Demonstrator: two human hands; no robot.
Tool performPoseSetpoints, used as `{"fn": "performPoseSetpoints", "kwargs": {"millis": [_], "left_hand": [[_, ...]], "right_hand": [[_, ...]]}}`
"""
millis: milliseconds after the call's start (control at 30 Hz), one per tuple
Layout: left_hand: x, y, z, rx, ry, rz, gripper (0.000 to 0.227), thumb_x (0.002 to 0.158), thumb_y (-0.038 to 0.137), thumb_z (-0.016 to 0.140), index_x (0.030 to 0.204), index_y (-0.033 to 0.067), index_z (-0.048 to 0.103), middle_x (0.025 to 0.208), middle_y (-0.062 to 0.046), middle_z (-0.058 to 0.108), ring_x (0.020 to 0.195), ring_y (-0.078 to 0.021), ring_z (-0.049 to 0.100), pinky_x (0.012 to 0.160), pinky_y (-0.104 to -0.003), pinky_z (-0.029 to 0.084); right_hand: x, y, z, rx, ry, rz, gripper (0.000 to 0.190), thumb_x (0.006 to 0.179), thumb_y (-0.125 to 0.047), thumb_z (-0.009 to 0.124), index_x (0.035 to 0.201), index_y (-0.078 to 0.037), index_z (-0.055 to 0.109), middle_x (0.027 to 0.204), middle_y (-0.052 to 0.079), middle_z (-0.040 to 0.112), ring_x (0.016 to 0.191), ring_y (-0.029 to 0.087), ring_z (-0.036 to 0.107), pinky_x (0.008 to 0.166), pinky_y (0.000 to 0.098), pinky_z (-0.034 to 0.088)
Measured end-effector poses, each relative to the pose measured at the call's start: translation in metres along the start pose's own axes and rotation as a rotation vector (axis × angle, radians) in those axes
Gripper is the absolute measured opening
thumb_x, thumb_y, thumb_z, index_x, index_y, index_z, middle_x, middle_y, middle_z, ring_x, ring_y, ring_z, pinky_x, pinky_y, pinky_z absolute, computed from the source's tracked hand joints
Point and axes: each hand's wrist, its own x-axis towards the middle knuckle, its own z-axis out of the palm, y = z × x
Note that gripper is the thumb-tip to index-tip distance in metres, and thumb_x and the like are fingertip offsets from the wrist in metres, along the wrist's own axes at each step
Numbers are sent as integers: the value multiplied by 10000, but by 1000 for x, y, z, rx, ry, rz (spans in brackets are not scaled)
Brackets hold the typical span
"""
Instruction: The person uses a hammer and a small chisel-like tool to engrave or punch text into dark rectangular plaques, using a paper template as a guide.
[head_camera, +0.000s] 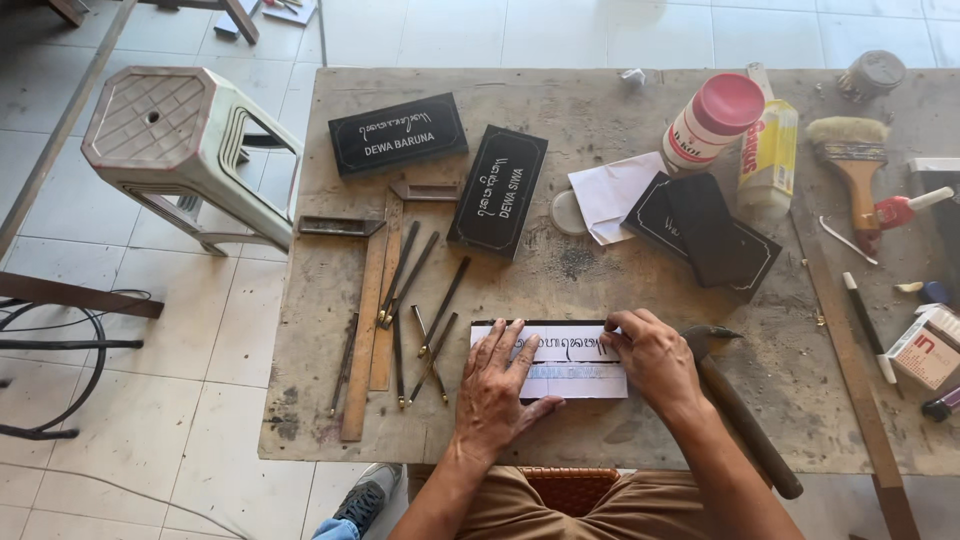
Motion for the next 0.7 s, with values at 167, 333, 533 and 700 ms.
{"fn": "performPoseSetpoints", "kwargs": {"millis": [167, 333, 533, 700], "left_hand": [[2, 4, -6, -22, 52, 13, 939, 825, 751, 646, 1485, 92, 535, 1573, -167, 465, 1482, -371, 373, 1220, -523, 230], [-15, 5, 2, 43, 53, -47, 921, 873, 776, 541, 1520, 124, 473, 1612, -210, 375, 1531, -401, 261, 1252, -539, 152], [-27, 1, -5, 63, 70, -158, 872, 898, 749, 553, 1517, 138, 485, 1626, -212, 348, 1548, -374, 236, 1249, -525, 183], [-18, 15, -5, 154, 77, -186, 818, 895, 729, 581, 1481, 160, 535, 1616, -208, 376, 1536, -392, 259, 1241, -536, 214]], "right_hand": [[-12, 5, -3, 95, -15, -33, 170, 910, -333, 742, 893, -164, 725, 899, -4, 694, 829, 212, 669, 741, 376, 505], [-22, 8, -20, 79, -12, 8, 224, 942, -293, 698, 1111, -150, 733, 1093, 36, 763, 933, 227, 731, 795, 387, 576], [-6, 8, -6, -68, 32, -84, 234, 1012, -287, 596, 1169, -177, 731, 1018, 21, 733, 794, 266, 721, 675, 443, 604], [-3, 12, -3, -122, -21, -64, 202, 1037, -329, 540, 1104, -214, 692, 1001, 29, 723, 816, 322, 703, 667, 500, 557]]}}
